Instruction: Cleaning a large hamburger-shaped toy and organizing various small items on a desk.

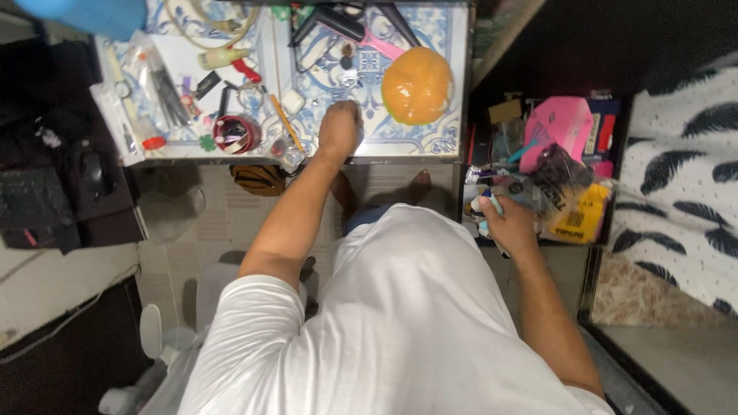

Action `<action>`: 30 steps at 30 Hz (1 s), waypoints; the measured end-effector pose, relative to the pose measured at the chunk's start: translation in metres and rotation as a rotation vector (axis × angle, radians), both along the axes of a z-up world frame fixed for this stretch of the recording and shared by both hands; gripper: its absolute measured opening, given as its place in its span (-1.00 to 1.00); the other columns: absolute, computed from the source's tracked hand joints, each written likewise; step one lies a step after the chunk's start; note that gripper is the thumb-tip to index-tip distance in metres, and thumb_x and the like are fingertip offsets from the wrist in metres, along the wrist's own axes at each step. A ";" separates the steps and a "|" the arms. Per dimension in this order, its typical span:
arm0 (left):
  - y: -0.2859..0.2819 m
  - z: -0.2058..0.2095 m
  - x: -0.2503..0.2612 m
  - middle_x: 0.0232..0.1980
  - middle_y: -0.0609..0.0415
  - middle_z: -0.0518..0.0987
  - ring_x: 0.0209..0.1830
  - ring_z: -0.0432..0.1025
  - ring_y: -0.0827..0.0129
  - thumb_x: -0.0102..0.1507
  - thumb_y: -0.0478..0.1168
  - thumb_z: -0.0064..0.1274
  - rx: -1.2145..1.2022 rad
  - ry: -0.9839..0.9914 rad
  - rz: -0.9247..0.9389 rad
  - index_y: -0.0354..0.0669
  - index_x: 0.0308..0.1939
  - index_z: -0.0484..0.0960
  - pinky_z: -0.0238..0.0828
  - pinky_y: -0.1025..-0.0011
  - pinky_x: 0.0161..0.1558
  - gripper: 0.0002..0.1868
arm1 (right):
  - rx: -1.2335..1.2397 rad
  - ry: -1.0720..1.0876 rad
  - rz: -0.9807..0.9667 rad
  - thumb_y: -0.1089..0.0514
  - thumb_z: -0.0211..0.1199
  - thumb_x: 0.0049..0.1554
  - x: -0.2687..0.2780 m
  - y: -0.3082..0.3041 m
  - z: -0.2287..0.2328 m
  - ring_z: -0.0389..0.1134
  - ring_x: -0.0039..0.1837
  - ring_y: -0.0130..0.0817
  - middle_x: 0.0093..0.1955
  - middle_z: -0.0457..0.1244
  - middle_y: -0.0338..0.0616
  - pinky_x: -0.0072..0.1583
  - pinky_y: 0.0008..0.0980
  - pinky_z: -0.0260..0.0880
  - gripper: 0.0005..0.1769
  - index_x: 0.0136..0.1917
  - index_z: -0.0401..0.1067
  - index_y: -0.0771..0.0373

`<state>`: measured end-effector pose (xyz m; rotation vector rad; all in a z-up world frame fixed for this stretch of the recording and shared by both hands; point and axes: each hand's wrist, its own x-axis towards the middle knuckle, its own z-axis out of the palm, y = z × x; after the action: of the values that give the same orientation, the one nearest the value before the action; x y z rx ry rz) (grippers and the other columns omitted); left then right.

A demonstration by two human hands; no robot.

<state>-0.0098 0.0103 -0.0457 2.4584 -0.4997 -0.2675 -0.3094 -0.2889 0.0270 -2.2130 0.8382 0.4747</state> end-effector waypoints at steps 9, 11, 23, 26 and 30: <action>0.139 0.078 0.002 -0.26 -0.16 0.62 -0.22 0.51 -0.07 0.19 -0.38 0.23 -0.063 -0.305 0.407 -0.27 -0.30 0.65 0.43 0.07 -0.14 -0.94 | 0.142 -0.018 0.039 -0.32 0.13 0.21 0.078 0.029 0.053 0.50 -0.04 0.06 -0.10 0.42 0.14 0.04 -0.09 0.45 -0.41 0.08 0.52 0.25; 0.166 0.087 0.006 -0.27 -0.15 0.63 -0.23 0.53 -0.05 0.18 -0.36 0.24 -0.040 -0.254 0.489 -0.27 -0.29 0.65 0.45 0.09 -0.14 -0.92 | 0.097 -0.086 0.107 -0.31 0.15 0.22 0.083 0.032 0.040 0.46 -0.02 0.10 -0.09 0.41 0.17 0.03 -0.07 0.42 -0.41 0.08 0.52 0.27; 0.132 0.071 0.013 -0.19 -0.15 0.65 -0.15 0.53 -0.04 0.19 -0.31 0.18 0.069 -0.308 0.188 -0.24 -0.23 0.73 0.45 0.09 -0.06 -0.90 | 0.052 -0.114 0.226 -0.31 0.17 0.24 0.094 0.064 0.035 0.44 -0.01 0.17 -0.10 0.39 0.23 0.03 -0.02 0.40 -0.39 0.03 0.51 0.35; 0.092 0.053 0.005 -0.14 -0.15 0.64 -0.07 0.51 -0.05 0.18 -0.33 0.14 0.111 -0.285 -0.103 -0.19 -0.23 0.74 0.43 0.08 -0.02 -0.88 | 0.021 -0.242 0.209 -0.31 0.21 0.25 0.078 0.055 0.011 0.45 0.02 0.14 -0.05 0.38 0.26 0.05 -0.05 0.42 -0.34 0.12 0.48 0.41; 0.077 0.026 0.002 -0.17 -0.19 0.64 -0.10 0.50 -0.10 0.08 -0.37 0.13 0.095 -0.275 -0.159 -0.15 -0.20 0.76 0.43 0.07 -0.07 -0.76 | -0.011 -0.143 0.159 -0.32 0.17 0.26 0.071 0.054 0.025 0.47 0.01 0.10 -0.08 0.41 0.24 0.10 -0.07 0.43 -0.37 0.10 0.55 0.33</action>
<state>-0.0079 0.0868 -0.0193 2.5650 -0.8184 -0.0148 -0.2387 -0.2346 0.0524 -2.3038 0.5938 0.3827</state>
